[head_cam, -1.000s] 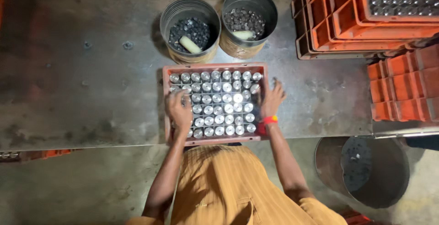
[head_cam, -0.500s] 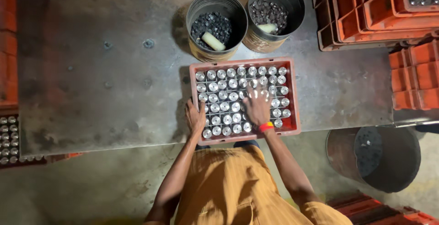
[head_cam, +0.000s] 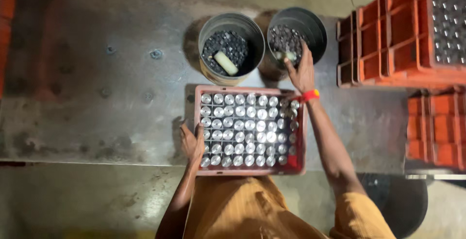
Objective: The person repeatedly picks small metallic caps from a red crate and places them into two metal buckets on the table. The person also picks up a small rectangular object and places it into one of the buckets. The task continues with the person handling the caps one by one.
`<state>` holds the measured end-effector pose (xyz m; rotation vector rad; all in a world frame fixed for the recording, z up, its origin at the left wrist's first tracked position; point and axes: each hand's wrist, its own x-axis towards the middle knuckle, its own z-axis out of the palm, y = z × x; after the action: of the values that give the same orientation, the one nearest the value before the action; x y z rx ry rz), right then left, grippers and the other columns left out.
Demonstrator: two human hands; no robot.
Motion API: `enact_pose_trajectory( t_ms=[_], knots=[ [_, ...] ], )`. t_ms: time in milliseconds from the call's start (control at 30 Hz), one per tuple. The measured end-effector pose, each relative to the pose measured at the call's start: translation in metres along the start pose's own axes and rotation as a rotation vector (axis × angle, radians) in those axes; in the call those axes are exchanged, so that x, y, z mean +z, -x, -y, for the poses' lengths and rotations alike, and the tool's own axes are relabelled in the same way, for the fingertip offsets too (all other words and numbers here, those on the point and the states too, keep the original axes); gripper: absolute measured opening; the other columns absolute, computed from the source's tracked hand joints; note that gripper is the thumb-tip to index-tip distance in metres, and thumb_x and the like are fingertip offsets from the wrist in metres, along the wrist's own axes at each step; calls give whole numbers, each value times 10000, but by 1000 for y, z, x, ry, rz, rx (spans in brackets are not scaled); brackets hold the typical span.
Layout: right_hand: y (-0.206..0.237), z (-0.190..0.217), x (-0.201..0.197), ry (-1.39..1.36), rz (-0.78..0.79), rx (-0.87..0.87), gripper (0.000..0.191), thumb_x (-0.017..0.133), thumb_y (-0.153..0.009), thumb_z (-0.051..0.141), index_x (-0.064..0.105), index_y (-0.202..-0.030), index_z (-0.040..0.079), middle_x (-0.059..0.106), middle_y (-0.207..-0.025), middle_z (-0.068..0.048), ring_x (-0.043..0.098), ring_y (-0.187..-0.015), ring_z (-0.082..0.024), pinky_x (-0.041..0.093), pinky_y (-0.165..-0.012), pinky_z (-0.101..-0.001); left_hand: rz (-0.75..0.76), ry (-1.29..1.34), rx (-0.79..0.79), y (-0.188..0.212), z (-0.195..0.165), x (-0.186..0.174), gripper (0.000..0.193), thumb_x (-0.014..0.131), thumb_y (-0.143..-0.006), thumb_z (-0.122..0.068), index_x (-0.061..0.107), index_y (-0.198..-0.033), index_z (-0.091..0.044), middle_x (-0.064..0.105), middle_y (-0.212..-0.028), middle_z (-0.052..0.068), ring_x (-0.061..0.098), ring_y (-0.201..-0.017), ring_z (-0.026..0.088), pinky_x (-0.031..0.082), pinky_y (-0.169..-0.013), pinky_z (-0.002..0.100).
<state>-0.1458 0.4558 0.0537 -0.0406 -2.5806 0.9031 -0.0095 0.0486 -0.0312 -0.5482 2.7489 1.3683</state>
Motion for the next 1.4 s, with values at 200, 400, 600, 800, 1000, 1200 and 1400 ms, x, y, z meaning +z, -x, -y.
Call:
enact_pose_trajectory(
  t_ms=[200,400,600,800,1000,1200,1400],
  knots=[
    [-110,-58,44,387,616,83,1018,768,-760,638,358,-1527,109,372,-1509,-332,364,-1400,-527,302,-1135,-585,-182,-91,106,5,-2,3,700,640,-950,-508,478,-1437,-34,571,-1348,289,561,-1220,503,467,-998,567],
    [-112,-73,89,539,577,62,653,602,-997,643,450,-1523,288,245,-1578,-402,384,-1327,-626,295,-1147,-628,-202,-107,34,7,8,9,734,577,-950,-571,510,-1409,-3,578,-1314,311,566,-1175,508,482,-932,609],
    [-107,-85,94,346,620,158,537,589,-1020,486,541,-1457,177,473,-1436,-375,601,-1121,-582,479,-958,-607,-190,-145,77,3,9,6,665,580,-977,-539,514,-1378,-13,595,-1269,305,599,-1131,477,501,-890,586],
    [-114,-90,95,57,404,150,391,760,-876,254,679,-1222,91,751,-1006,-202,756,-929,-347,596,-814,-458,-198,-150,93,7,21,8,623,581,-1009,-513,530,-1373,-11,614,-1248,301,606,-1115,471,502,-904,575],
    [-132,-93,68,-1164,534,901,161,655,-927,191,623,-1082,162,686,-900,10,662,-722,-91,467,-522,-232,-215,-125,107,0,38,17,642,549,-974,-525,537,-1360,-13,612,-1246,279,620,-1099,436,518,-844,535],
    [-129,-95,60,-1192,417,840,219,615,-1091,368,668,-1066,157,570,-794,49,437,-549,-40,298,-447,-183,-193,-122,102,5,23,10,619,568,-1000,-531,562,-1334,-10,632,-1210,274,619,-1071,454,504,-875,555],
    [-121,-99,42,-1799,35,1089,308,556,-1085,424,650,-1011,140,576,-805,-9,552,-638,-120,394,-498,-212,-212,-71,174,6,8,6,541,582,-1013,-474,570,-1336,-40,640,-1207,243,622,-1084,451,501,-897,546]
  ],
)
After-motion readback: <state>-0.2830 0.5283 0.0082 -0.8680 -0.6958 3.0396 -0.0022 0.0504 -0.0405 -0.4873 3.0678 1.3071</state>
